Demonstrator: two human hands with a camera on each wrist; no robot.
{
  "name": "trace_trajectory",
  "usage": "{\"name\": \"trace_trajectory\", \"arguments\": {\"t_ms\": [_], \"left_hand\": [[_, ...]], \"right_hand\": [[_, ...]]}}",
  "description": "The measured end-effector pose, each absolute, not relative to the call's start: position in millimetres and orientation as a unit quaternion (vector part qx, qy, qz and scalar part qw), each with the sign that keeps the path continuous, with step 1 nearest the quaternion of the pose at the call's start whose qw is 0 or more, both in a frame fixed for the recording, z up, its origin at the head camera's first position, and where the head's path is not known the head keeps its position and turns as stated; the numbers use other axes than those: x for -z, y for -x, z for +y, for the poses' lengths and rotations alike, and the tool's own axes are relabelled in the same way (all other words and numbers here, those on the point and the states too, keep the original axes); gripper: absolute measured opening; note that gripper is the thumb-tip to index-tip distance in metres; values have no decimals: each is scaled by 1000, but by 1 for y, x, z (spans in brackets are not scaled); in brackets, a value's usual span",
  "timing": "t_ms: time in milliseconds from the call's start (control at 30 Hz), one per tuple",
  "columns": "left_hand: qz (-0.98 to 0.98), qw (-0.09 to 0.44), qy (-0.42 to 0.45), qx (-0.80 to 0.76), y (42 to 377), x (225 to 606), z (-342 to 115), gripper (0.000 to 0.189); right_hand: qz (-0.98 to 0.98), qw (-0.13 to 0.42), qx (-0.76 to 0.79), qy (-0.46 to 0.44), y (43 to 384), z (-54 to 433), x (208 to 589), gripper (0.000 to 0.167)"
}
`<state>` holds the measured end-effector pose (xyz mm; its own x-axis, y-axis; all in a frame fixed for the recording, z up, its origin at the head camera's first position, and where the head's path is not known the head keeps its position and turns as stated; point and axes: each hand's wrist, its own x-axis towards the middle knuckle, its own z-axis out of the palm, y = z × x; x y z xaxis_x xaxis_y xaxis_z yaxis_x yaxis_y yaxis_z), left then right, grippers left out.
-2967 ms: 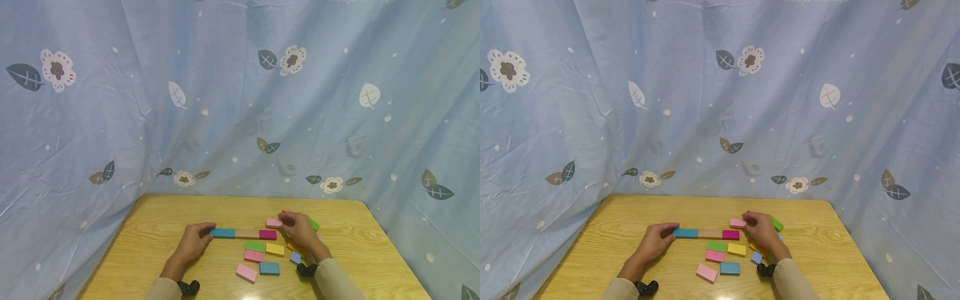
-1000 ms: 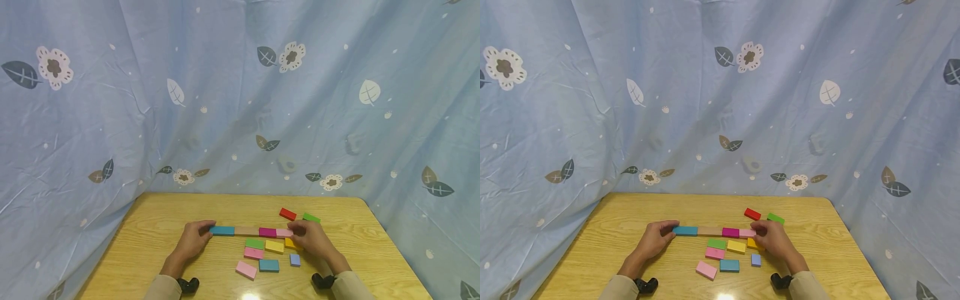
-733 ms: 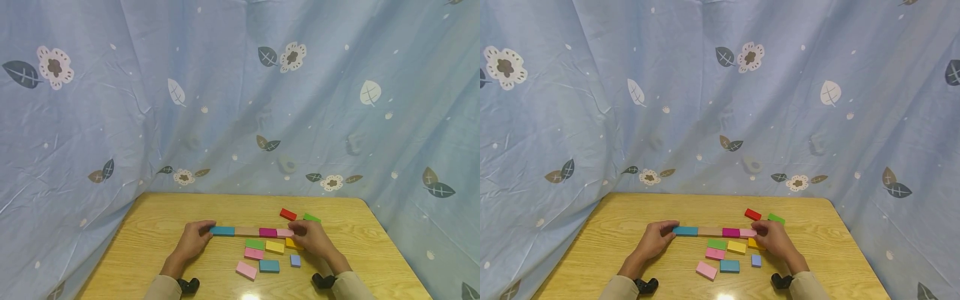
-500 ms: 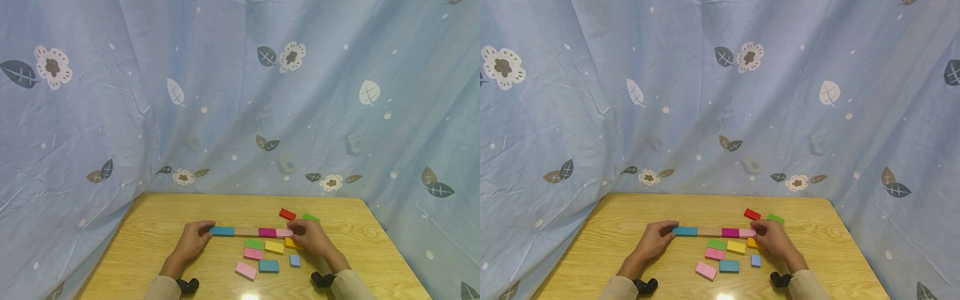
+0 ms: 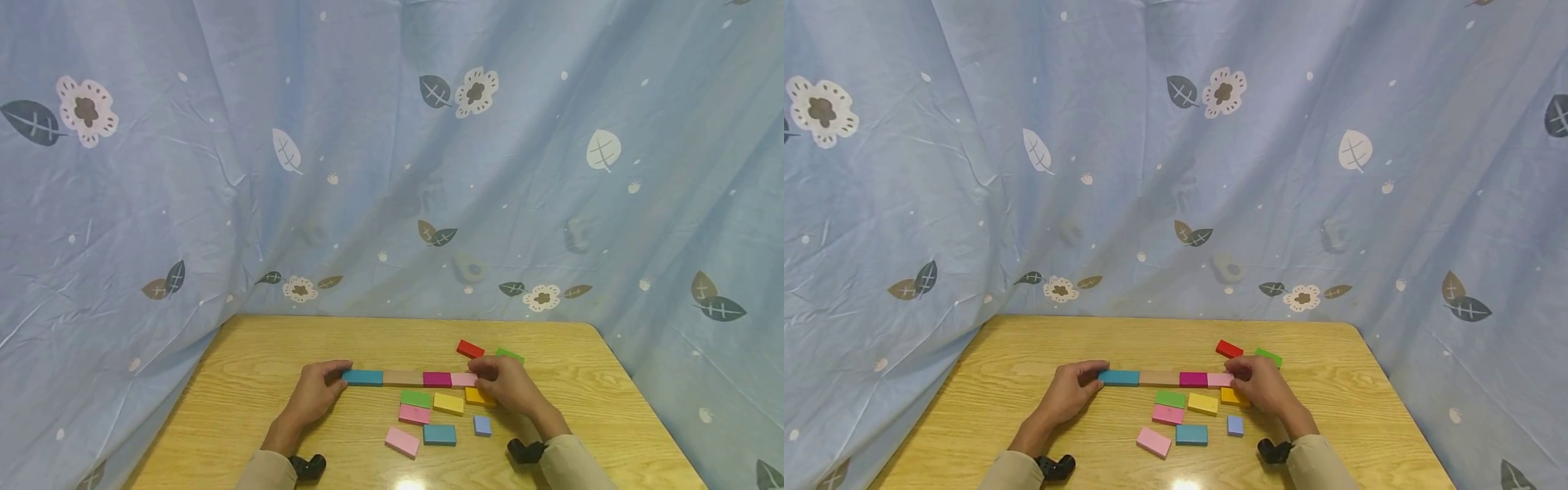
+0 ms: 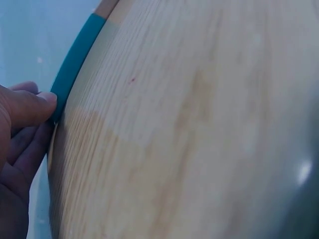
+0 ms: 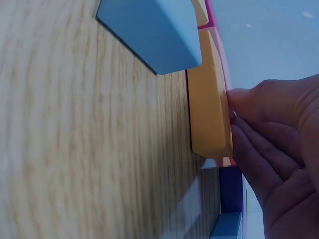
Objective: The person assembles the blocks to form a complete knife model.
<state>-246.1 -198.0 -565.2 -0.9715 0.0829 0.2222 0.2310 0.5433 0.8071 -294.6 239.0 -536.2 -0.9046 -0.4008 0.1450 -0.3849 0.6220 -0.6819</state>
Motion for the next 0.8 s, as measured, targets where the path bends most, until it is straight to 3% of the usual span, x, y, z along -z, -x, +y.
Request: {"name": "trace_trajectory", "arguments": {"t_ms": [800], "left_hand": [[-875, 78, 87, 470, 245, 564, -197, 40]], "right_hand": [[892, 14, 391, 225, 294, 238, 536, 29]]}}
